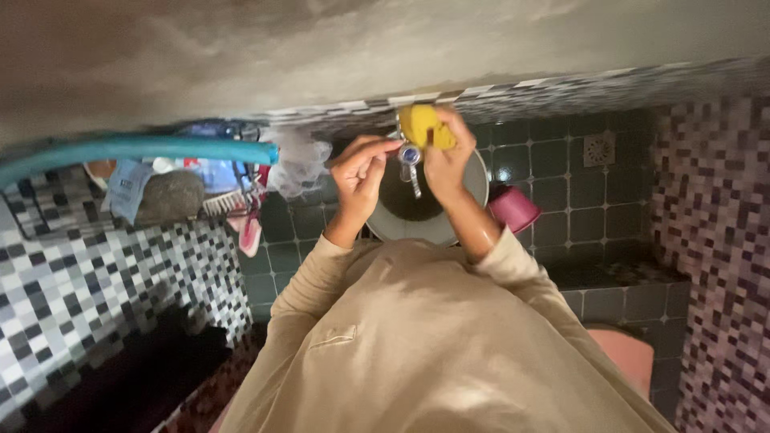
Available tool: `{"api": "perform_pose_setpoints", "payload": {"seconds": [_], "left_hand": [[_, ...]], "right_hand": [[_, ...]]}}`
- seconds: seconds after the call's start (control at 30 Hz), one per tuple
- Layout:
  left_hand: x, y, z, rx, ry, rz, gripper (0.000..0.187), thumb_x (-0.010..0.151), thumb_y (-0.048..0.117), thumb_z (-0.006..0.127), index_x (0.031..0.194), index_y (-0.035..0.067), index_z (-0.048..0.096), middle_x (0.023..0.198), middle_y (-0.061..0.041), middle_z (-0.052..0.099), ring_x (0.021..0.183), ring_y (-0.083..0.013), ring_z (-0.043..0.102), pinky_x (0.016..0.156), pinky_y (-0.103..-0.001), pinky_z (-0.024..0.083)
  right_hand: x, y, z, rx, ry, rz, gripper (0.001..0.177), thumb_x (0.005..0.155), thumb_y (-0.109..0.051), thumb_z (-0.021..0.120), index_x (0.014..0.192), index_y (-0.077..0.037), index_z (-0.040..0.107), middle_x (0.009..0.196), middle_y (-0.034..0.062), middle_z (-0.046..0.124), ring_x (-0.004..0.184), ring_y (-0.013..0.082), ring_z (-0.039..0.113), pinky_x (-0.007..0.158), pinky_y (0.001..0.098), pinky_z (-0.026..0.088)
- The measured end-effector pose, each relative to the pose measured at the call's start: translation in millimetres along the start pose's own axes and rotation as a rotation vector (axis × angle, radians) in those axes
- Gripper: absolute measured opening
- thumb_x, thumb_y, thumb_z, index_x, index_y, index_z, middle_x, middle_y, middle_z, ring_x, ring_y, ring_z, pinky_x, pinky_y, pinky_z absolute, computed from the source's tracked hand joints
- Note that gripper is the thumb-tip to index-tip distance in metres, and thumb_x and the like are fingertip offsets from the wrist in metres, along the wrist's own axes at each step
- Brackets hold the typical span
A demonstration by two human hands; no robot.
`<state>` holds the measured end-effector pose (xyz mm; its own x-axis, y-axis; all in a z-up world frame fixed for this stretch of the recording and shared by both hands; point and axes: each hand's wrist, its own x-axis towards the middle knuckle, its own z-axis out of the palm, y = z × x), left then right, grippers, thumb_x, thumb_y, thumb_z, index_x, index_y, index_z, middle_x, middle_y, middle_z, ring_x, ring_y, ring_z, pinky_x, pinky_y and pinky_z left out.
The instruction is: The person scrubs a wall-mounted faucet with a yellow sponge, repeatedly rinsing it in a metal basin filled with water. The person continues to wipe and rinse the faucet throughout the clip.
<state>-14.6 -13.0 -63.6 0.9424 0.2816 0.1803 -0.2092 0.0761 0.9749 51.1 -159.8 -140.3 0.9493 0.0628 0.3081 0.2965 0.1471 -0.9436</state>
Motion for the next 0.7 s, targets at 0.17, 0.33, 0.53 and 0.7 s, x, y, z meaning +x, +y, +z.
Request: {"api": "perform_pose_setpoints", "payload": {"seconds": [0.17, 0.33, 0.53, 0.7], "left_hand": [[-11, -3, -11, 0.085, -0.026, 0.022, 0.020, 0.107, -0.001, 0.056, 0.122, -0.005, 0.068, 0.120, -0.013, 0.067, 0.112, -0.0189, 0.069, 0.100, -0.032, 0.057], [-15, -25, -18, -0.087, 0.048, -0.041, 0.019, 0.110, 0.000, 0.056, 0.125, -0.003, 0.066, 0.122, -0.012, 0.067, 0.114, -0.0195, 0.068, 0.103, -0.034, 0.056], [-25, -22, -20, -0.011, 0.038, -0.068, 0.030, 0.111, 0.006, 0.053, 0.138, -0.003, 0.061, 0.121, -0.011, 0.069, 0.113, -0.0160, 0.067, 0.104, -0.032, 0.055], [-43, -100, -36, -0.233, 0.035, -0.190, 0.034, 0.112, 0.016, 0.054, 0.141, -0.001, 0.059, 0.123, -0.014, 0.069, 0.116, -0.0208, 0.066, 0.107, -0.037, 0.053]], "right_hand": [[-31, 6, -11, -0.113, -0.009, 0.107, 0.019, 0.092, 0.003, 0.067, 0.110, 0.006, 0.063, 0.102, 0.0072, 0.067, 0.095, 0.0130, 0.062, 0.083, 0.0299, 0.053], [-35, -3, -36, -0.304, -0.136, 0.214, 0.016, 0.086, 0.007, 0.074, 0.096, 0.001, 0.063, 0.088, 0.0057, 0.064, 0.083, 0.0102, 0.058, 0.075, 0.0263, 0.050], [4, -13, -7, -0.169, -0.139, 0.042, 0.020, 0.088, 0.006, 0.061, 0.107, 0.002, 0.066, 0.095, 0.0030, 0.067, 0.088, 0.0089, 0.061, 0.081, 0.0265, 0.052], [-41, 1, -42, -0.160, -0.244, 0.232, 0.012, 0.091, 0.003, 0.063, 0.102, 0.002, 0.065, 0.092, 0.0034, 0.064, 0.086, 0.0095, 0.056, 0.076, 0.0265, 0.047]]}}
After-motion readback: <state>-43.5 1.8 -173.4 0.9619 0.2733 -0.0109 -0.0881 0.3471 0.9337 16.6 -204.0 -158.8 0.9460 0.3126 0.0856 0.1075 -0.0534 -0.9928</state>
